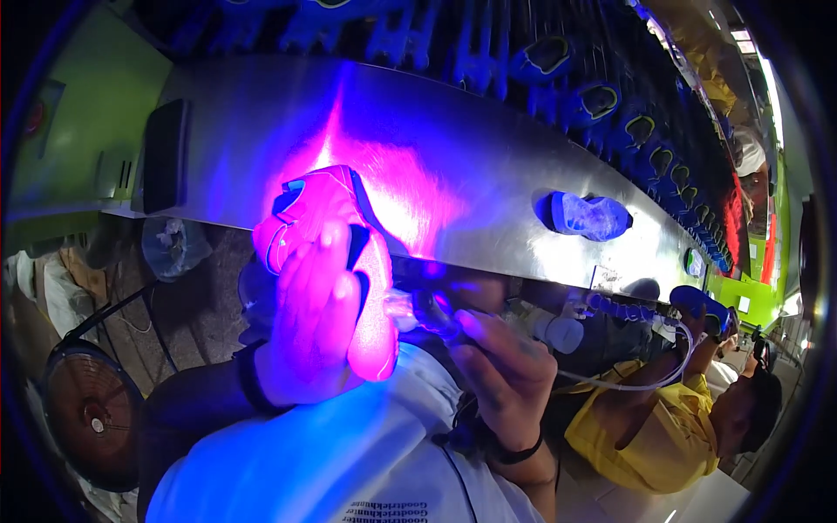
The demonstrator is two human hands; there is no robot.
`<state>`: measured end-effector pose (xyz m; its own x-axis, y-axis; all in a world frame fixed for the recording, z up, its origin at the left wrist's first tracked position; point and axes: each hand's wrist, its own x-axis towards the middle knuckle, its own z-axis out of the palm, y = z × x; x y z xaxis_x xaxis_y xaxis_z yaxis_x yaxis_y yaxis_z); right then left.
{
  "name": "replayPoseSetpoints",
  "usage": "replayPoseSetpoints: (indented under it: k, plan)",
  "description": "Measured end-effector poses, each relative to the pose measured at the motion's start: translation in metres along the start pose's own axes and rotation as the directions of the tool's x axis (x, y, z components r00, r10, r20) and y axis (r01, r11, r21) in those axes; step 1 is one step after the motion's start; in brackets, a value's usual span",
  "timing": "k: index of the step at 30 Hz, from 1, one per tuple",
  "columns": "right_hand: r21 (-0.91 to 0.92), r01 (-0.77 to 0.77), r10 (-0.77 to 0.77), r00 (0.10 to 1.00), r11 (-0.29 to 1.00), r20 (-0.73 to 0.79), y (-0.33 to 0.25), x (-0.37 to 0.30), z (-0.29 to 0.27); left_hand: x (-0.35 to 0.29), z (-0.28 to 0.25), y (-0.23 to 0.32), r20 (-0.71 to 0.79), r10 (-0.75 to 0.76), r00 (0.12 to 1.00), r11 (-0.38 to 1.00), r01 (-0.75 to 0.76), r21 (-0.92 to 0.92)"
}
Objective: Applying adhesive to shoe upper components and inspecting them under UV light on an assembly line.
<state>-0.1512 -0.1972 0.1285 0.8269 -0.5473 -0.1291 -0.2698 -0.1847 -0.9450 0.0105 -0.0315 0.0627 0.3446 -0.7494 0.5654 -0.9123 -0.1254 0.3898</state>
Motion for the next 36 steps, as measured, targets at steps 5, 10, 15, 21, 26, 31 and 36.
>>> replayPoseSetpoints:
  k: [5,10,15,21,26,31,36]
  plan:
    - [-0.068,0.24,-0.245,0.966,0.968,-0.082,-0.008,0.006,-0.003,0.039,-0.01,0.001,0.091,-0.137,0.986,0.982,0.147,-0.118]
    - [-0.262,0.346,-0.388,0.913,0.901,-0.127,-0.016,0.022,-0.005,0.064,-0.015,-0.011,0.087,-0.103,0.991,0.979,0.116,-0.167]
    - [-0.329,0.445,-0.499,0.861,0.833,-0.101,-0.015,0.048,-0.009,0.09,-0.025,-0.023,0.15,-0.204,0.967,0.907,0.245,-0.343]
    - [-0.207,0.516,-0.55,0.817,0.831,-0.172,0.011,0.078,0.012,0.113,-0.044,-0.037,0.321,-0.312,0.894,0.803,0.429,-0.414]
    - [-0.06,0.333,-0.336,0.9,0.941,-0.278,0.041,0.077,0.043,0.117,-0.052,-0.074,0.419,-0.163,0.893,0.976,0.209,-0.065]
    - [-0.19,0.286,-0.324,0.922,0.939,-0.211,0.037,0.078,0.046,0.065,-0.046,-0.142,0.585,-0.158,0.795,0.862,0.401,-0.312]
    - [0.103,0.272,-0.249,0.949,0.957,-0.192,-0.015,0.071,0.024,0.038,-0.054,-0.087,0.535,-0.067,0.842,0.857,0.323,-0.402]
